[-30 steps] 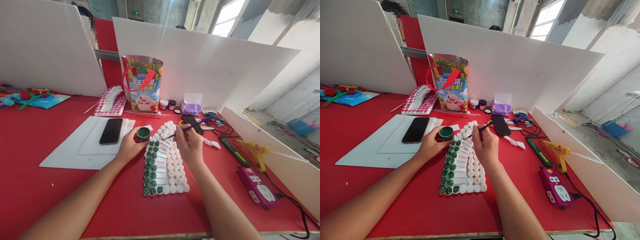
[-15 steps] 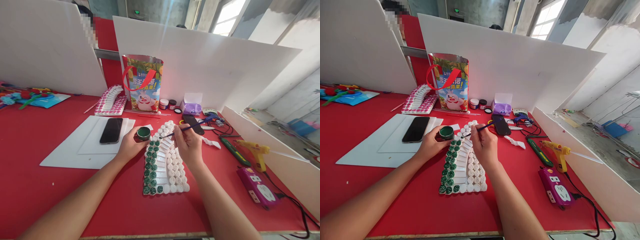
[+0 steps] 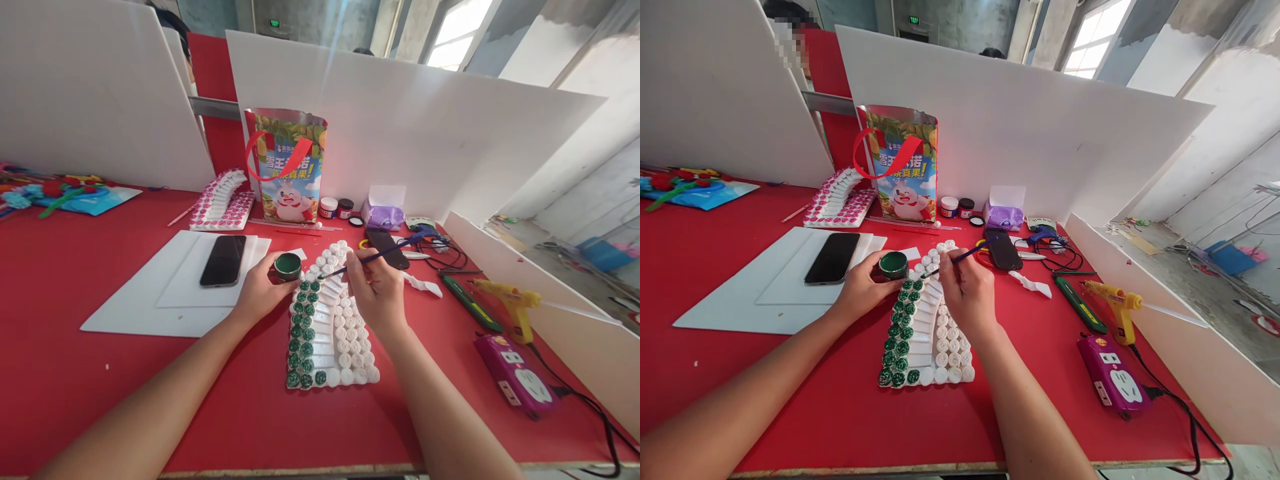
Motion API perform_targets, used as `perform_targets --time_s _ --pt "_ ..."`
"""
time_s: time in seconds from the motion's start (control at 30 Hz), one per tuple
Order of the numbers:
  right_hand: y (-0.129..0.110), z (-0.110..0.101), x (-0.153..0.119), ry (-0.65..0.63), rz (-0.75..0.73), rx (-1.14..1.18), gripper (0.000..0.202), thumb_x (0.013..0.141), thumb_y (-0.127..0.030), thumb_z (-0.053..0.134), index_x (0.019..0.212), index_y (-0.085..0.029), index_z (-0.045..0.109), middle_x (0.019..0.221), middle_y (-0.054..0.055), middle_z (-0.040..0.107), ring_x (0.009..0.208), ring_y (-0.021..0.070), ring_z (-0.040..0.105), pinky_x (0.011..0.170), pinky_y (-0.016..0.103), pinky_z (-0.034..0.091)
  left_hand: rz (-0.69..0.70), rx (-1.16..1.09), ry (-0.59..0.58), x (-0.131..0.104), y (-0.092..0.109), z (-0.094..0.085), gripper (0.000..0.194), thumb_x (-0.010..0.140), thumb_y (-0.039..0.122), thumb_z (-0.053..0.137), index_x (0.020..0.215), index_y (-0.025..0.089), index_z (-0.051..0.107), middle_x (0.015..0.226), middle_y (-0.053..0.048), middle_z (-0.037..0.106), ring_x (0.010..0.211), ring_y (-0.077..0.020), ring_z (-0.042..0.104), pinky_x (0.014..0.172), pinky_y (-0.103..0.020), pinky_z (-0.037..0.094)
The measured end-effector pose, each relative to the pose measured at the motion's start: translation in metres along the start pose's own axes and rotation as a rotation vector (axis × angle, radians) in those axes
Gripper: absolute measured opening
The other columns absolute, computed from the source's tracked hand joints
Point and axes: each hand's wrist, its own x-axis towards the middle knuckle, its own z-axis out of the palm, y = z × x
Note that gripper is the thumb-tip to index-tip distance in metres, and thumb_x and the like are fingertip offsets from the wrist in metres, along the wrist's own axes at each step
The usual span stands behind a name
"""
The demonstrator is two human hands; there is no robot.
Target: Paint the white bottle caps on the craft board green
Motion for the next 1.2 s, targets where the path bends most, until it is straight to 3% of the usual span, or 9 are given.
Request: perform_targets --time_s 0.13,0.37,0.6,1.07,1.2 --pt "-0.0025 -0.0023 0.001 0.042 -0.01 -0.031 0.022 0.101 -0.03 0.054 0.081 -0.021 0.054 0.055 -0.004 0.058 0.043 0.0083 0.049 0.046 0.021 0.038 0.013 -0.001 0.001 0.0004 0.0003 0.0001 0.057 0.064 0.05 0.086 0.111 0.021 0.069 0.106 -0.005 0.077 0.099 -0.0272 0.071 0.092 -0.039 0.057" --pt "-0.0022 -0.0009 0.0005 -0.016 -0.003 0.001 0.022 0.101 -0.032 0.053 0.083 -0.021 0.055 0.058 -0.003 0.06 0.046 0.0091 0.053 0.048 0.021 0.041 -0.015 0.0 -0.004 0.0004 0.0012 -0.0004 0.059 0.063 0.051 0.087 0.111 0.021 0.069 0.107 -0.005 0.076 0.1 -0.0273 0.071 0.091 -0.038 0.057" --pt "-0.0018 -0.0046 0.0022 0.055 0.028 -0.052 0.022 0.1 -0.033 0.054 0.081 -0.021 0.054 0.054 -0.004 0.059 0.041 0.0086 0.048 0.046 0.022 0.039 -0.008 -0.007 -0.011 0.0007 -0.0005 -0.0002 0.058 0.063 0.049 0.086 0.111 0.021 0.069 0.106 -0.005 0.076 0.1 -0.0271 0.07 0.093 -0.038 0.056" --pt "-0.0014 -0.005 0.0024 0.053 0.079 -0.041 0.028 0.101 -0.042 0.055 0.081 -0.022 0.054 0.054 -0.004 0.06 0.043 0.0096 0.051 0.046 0.022 0.041 -0.013 -0.025 -0.018 0.0001 -0.001 -0.0006 0.06 0.062 0.052 0.087 0.111 0.021 0.068 0.105 -0.006 0.077 0.098 -0.0275 0.071 0.092 -0.041 0.058" --pt "-0.0015 -0.004 0.0017 0.026 0.058 -0.037 0.026 0.101 -0.038 0.054 0.082 -0.022 0.054 0.055 -0.003 0.061 0.042 0.0091 0.05 0.045 0.021 0.04 -0.002 0.004 -0.015 -0.0005 -0.0012 -0.0006 0.056 0.065 0.049 0.086 0.11 0.022 0.069 0.106 -0.005 0.076 0.099 -0.0272 0.071 0.092 -0.04 0.058"
